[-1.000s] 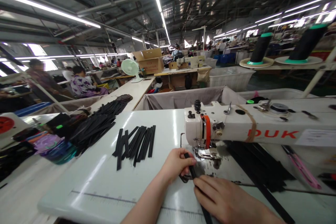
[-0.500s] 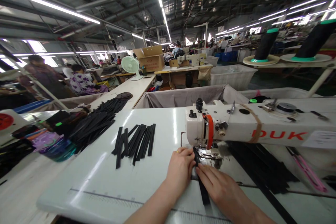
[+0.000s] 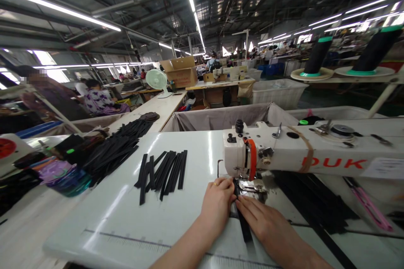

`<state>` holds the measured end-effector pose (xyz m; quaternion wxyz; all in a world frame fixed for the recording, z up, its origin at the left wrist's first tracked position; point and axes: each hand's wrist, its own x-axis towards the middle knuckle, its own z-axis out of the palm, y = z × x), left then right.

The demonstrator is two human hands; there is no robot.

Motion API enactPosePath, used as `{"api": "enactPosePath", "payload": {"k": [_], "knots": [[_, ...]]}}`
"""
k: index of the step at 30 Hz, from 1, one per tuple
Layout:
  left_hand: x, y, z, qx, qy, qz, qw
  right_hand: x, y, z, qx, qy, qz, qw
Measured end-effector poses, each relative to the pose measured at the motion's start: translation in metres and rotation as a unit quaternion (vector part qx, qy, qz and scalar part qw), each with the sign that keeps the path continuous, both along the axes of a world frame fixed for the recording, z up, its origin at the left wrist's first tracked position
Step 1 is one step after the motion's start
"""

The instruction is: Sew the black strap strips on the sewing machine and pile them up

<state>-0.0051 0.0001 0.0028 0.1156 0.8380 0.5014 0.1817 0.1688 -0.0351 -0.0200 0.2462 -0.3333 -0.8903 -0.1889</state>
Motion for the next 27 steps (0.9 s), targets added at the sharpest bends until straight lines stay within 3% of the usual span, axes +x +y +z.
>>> {"api": "enactPosePath", "payload": {"k": [9,14,18,27], "knots": [[0.004,-0.001,-0.002,0.008,-0.007,0.009,1.0,-0.002,0.001,0.011,-0.089,-0.001,0.005,0.996],[0.003,-0.002,-0.001,0.02,-0.021,0.01,1.0,0.0,0.005,0.012,-0.102,0.027,-0.003,0.994],[0.003,-0.001,0.0,0.017,-0.03,0.014,0.999,0.007,0.007,0.014,-0.119,0.06,0.034,0.99],[0.003,-0.003,0.0,0.011,-0.034,0.016,0.999,0.022,0.006,0.022,-0.236,0.093,0.083,0.964]]}}
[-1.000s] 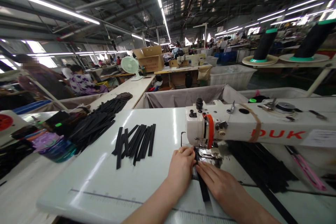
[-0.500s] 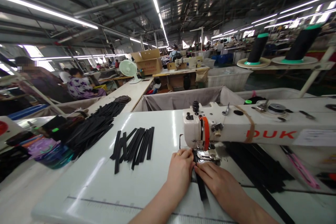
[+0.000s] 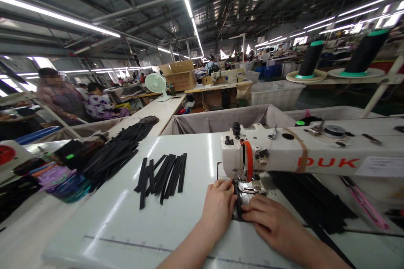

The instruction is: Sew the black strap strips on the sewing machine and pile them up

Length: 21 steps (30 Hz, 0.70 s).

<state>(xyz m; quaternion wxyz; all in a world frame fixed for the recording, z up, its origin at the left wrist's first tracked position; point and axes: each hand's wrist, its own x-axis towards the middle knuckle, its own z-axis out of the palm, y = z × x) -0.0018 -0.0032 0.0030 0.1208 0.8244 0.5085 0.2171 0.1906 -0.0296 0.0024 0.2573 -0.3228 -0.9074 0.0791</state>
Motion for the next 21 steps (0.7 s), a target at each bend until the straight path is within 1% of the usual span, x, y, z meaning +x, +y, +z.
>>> {"api": "enactPosePath", "payload": {"k": [2,10,16,21], "knots": [[0.0,0.0,0.0,-0.001,0.005,0.0,1.0,0.0,0.003,-0.001,0.003,-0.005,-0.009,1.0],[0.001,-0.001,0.003,0.012,0.024,-0.001,1.0,-0.006,0.01,-0.004,0.064,-0.04,-0.063,0.995],[0.003,-0.001,0.0,0.029,0.03,-0.005,0.999,-0.012,0.014,-0.009,0.094,-0.07,-0.107,0.987],[0.005,-0.001,-0.001,0.026,0.039,-0.005,0.999,-0.012,0.015,-0.014,0.099,-0.078,-0.113,0.985]]}}
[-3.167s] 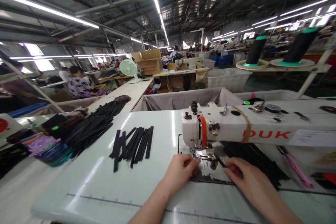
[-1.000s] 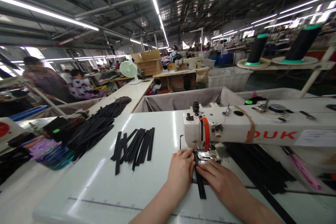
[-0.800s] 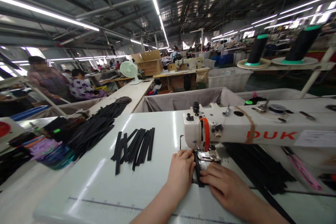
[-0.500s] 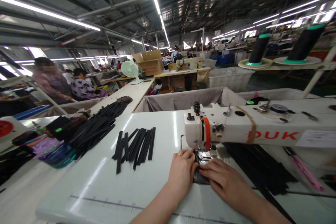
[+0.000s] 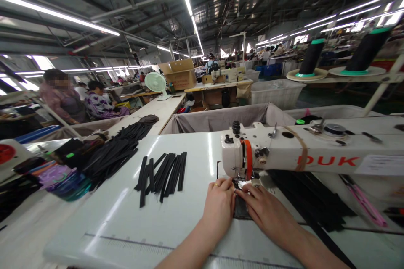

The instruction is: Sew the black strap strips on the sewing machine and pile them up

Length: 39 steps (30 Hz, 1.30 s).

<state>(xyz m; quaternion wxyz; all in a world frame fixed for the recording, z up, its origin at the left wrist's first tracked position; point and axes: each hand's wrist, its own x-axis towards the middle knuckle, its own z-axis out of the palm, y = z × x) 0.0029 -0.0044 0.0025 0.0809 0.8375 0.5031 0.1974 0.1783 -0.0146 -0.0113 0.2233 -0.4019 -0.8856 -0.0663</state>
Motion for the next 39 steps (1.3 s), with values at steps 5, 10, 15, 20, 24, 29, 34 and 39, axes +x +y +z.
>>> {"api": "enactPosePath", "payload": {"k": [5,10,15,20,24,29,34,39], "knots": [[0.002,0.0,-0.002,0.007,0.002,0.005,1.0,0.001,0.0,-0.002,0.009,0.013,0.005,1.0],[0.004,0.0,-0.003,0.001,0.017,0.012,1.0,0.001,-0.001,-0.001,0.004,0.021,0.005,1.0],[0.003,0.004,-0.001,-0.008,0.044,0.005,0.999,0.001,-0.002,0.0,-0.01,0.02,0.007,1.0],[0.003,0.009,0.0,-0.007,0.055,-0.006,0.998,0.001,-0.003,-0.001,-0.01,0.027,0.009,1.0],[0.003,0.012,-0.005,0.008,0.052,-0.015,0.999,0.0,-0.003,-0.001,-0.017,0.02,0.005,1.0],[0.004,0.014,-0.013,0.028,0.047,-0.018,0.998,0.0,-0.003,-0.002,-0.015,0.02,0.0,1.0],[0.003,0.012,-0.013,0.044,-0.004,-0.004,0.999,0.001,-0.002,-0.004,-0.022,0.021,0.004,1.0],[-0.003,0.028,-0.015,0.043,-0.084,0.075,0.993,0.002,-0.002,-0.008,-0.025,0.026,0.002,0.999]]}}
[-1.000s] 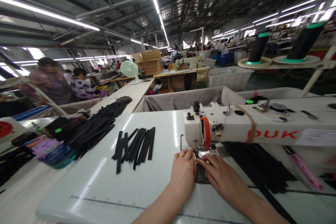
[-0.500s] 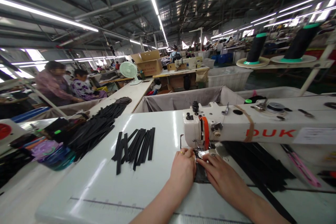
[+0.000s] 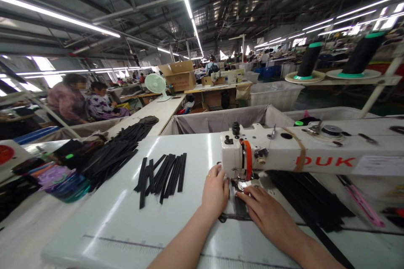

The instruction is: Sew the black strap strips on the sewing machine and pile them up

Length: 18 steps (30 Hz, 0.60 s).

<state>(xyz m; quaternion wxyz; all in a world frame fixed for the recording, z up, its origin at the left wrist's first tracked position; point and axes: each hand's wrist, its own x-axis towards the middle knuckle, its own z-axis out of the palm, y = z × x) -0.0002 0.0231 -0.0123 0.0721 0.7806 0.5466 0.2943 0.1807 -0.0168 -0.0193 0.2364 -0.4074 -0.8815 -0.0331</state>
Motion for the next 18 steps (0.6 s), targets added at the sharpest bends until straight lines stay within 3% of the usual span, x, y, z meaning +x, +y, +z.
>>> {"api": "enactPosePath", "payload": {"k": [4,9,13,16,18], "knots": [[-0.007,0.011,0.003,-0.024,0.095,-0.041,0.994,0.001,0.0,-0.002,0.002,-0.001,-0.001,1.0],[-0.027,0.01,0.023,-0.024,0.154,-0.003,0.988,0.0,-0.001,-0.002,-0.001,-0.003,-0.008,1.0],[-0.032,0.005,0.036,-0.079,0.193,0.019,0.978,0.0,-0.003,0.0,-0.003,-0.002,-0.008,1.0],[-0.032,0.003,0.04,-0.089,0.169,0.028,0.981,0.0,-0.002,0.002,-0.001,-0.002,-0.006,1.0],[-0.035,0.002,0.042,-0.072,0.073,0.055,0.993,0.0,-0.003,0.004,0.005,0.0,-0.002,1.0]]}}
